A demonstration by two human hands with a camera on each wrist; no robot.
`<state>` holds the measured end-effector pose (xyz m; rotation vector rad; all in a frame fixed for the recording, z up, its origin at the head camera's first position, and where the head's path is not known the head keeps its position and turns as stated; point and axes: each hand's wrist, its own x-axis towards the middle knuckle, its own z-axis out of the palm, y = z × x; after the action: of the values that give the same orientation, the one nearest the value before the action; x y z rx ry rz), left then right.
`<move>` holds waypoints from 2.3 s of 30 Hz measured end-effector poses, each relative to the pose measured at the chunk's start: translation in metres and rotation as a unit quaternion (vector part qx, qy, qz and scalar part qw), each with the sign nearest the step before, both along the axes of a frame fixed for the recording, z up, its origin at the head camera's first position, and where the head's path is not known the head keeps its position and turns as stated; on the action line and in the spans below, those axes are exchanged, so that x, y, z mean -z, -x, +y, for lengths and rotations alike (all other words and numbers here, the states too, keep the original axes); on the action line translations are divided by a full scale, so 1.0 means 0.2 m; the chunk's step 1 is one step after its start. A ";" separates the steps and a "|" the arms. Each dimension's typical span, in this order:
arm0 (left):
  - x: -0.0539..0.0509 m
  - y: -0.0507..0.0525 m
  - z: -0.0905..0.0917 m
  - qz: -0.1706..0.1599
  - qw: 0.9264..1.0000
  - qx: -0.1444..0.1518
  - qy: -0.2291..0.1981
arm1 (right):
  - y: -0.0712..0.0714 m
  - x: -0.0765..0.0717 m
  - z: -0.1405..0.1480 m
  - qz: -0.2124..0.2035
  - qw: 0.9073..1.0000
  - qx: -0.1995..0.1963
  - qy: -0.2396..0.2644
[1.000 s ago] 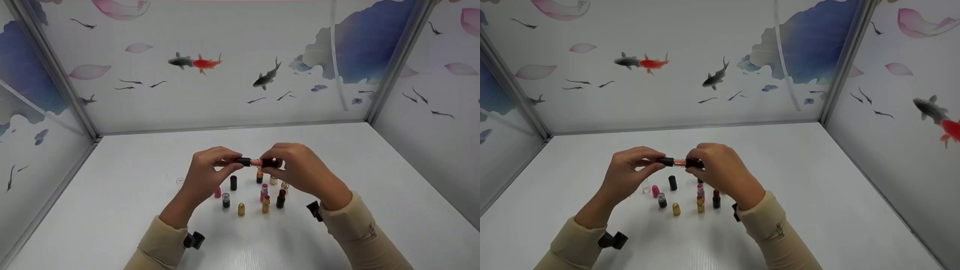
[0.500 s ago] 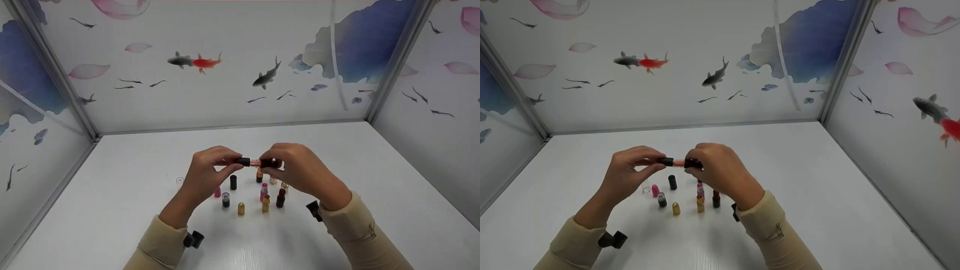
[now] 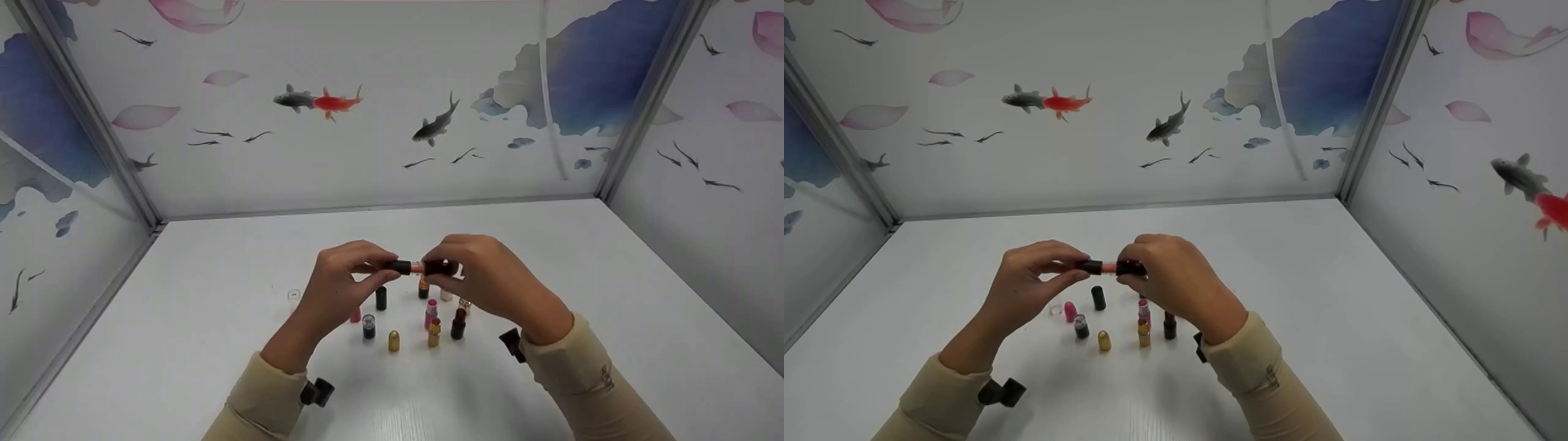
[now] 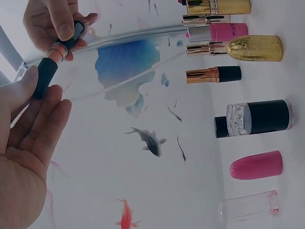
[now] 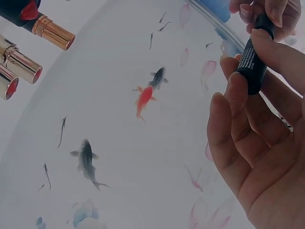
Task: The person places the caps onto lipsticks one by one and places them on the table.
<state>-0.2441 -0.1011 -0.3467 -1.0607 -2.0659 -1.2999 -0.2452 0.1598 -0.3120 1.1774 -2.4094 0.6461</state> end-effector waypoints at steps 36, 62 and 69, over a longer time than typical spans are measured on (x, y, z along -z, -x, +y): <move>0.01 -0.02 0.02 -0.056 0.998 -0.030 0.025 | -0.04 -0.01 -0.03 0.021 1.000 0.014 -0.016; 0.01 -0.03 0.03 -0.067 0.996 -0.062 0.022 | -0.01 0.05 -0.07 0.089 0.996 0.009 0.001; 0.01 -0.03 0.03 -0.061 0.996 -0.059 0.020 | -0.01 0.05 -0.08 0.096 0.995 0.009 0.002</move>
<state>-0.2390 -0.0960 -0.3493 -0.8816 -2.2160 -1.2987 -0.2437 0.1447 -0.3227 1.1590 -2.2550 0.5074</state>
